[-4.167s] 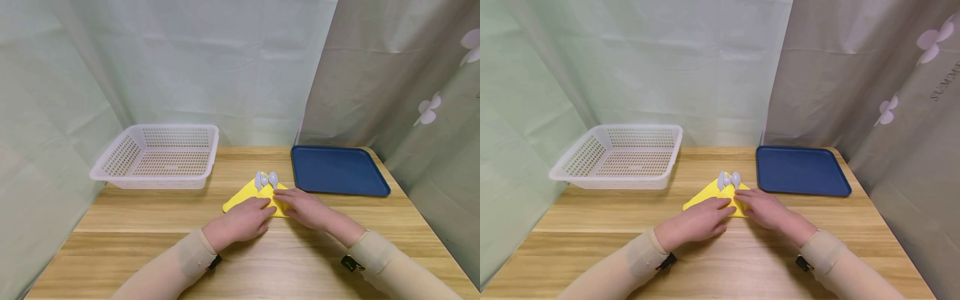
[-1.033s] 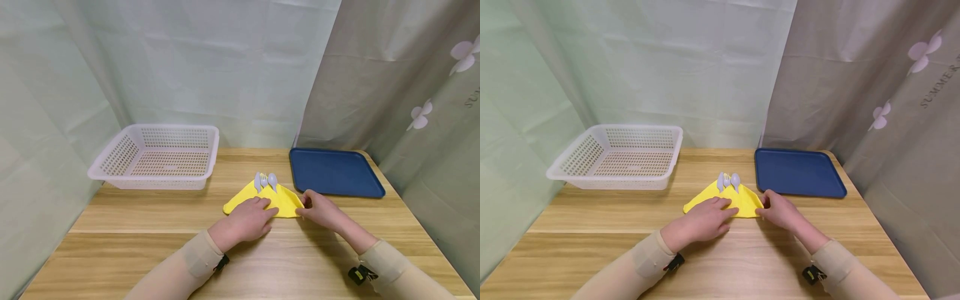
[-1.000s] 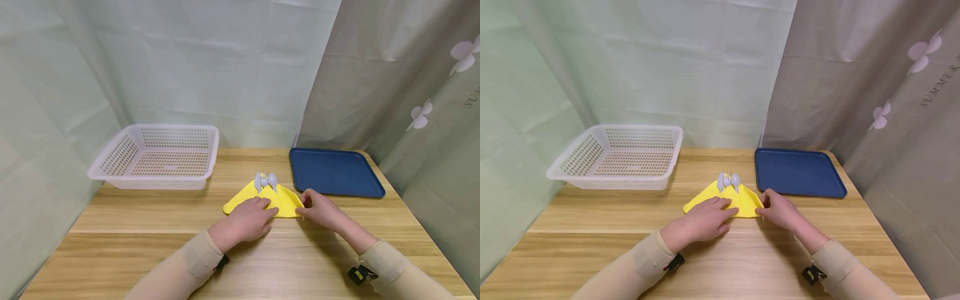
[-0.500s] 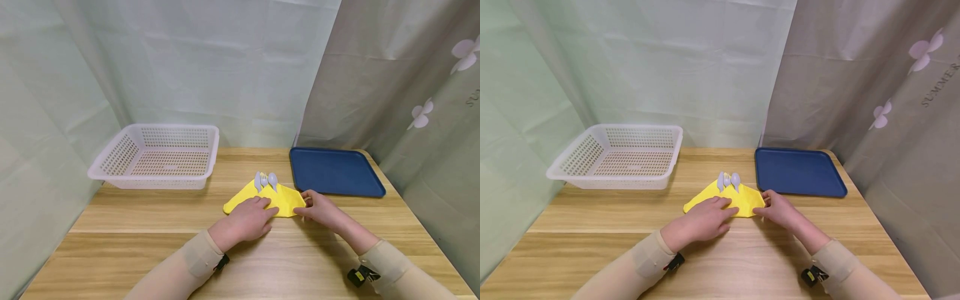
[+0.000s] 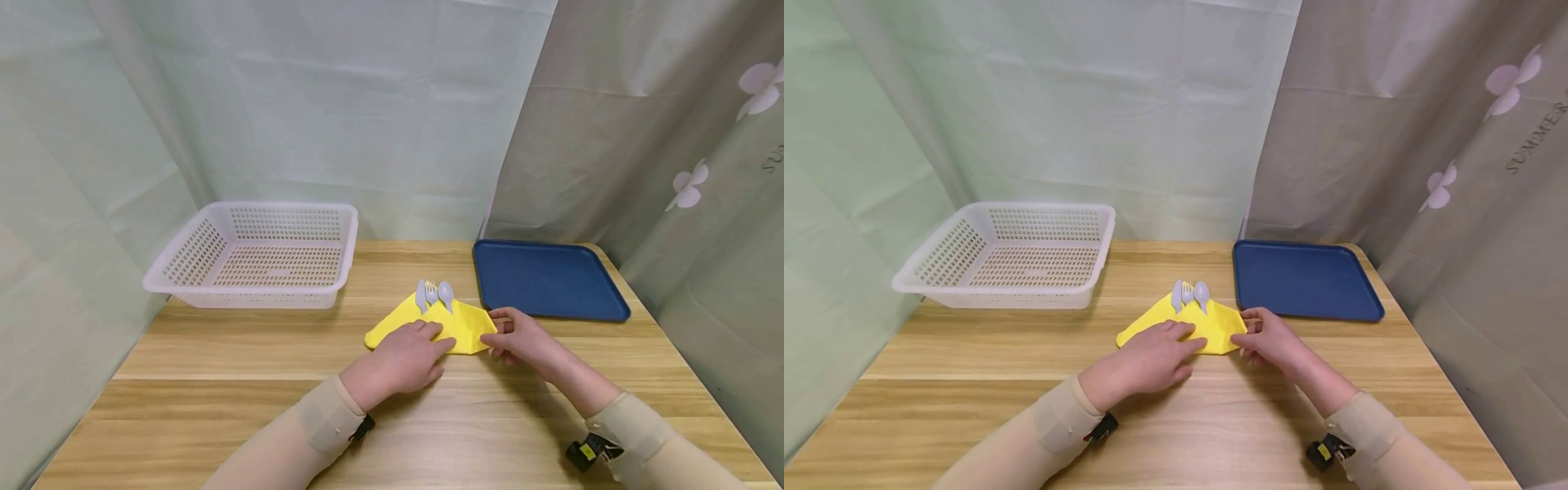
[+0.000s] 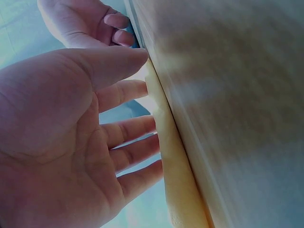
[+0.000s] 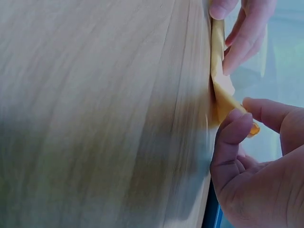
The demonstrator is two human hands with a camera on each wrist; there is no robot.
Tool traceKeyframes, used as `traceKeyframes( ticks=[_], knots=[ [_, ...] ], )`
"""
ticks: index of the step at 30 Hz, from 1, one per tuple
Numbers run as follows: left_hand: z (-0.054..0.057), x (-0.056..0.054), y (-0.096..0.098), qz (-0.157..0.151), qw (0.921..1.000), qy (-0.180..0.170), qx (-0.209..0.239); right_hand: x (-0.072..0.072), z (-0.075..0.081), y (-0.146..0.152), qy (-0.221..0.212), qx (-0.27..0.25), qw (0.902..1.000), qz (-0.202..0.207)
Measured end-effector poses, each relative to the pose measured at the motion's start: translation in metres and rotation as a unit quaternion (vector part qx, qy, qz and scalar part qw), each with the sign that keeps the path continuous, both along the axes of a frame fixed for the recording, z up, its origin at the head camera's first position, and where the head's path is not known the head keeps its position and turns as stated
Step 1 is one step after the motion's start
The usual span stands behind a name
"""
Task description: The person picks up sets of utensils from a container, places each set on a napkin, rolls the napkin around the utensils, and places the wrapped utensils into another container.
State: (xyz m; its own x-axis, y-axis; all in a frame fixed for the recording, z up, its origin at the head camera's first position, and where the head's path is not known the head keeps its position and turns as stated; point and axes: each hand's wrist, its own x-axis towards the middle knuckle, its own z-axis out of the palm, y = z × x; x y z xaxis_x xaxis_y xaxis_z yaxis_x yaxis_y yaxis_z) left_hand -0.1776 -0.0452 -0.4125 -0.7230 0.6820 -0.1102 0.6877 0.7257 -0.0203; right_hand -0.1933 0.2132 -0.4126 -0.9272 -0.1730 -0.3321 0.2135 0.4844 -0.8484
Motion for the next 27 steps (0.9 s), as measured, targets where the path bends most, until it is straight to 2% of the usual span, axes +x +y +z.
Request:
traceKeyframes(
  ticks=[9, 16, 27],
  knots=[
    [-0.0008, -0.0015, -0.0001, -0.001, 1.0, 0.002, -0.003, 0.002, -0.0018, -0.0013, -0.022, -0.007, 0.9996, 0.019],
    [0.0006, -0.0012, -0.0001, -0.002, 1.0, -0.001, -0.006, 0.0013, -0.0028, -0.002, -0.03, -0.013, 0.9993, 0.016],
    [0.0014, -0.0001, -0.0006, -0.008, 1.0, -0.001, 0.004, 0.0035, -0.0023, -0.0048, 0.002, -0.002, 0.9997, 0.022]
  ],
)
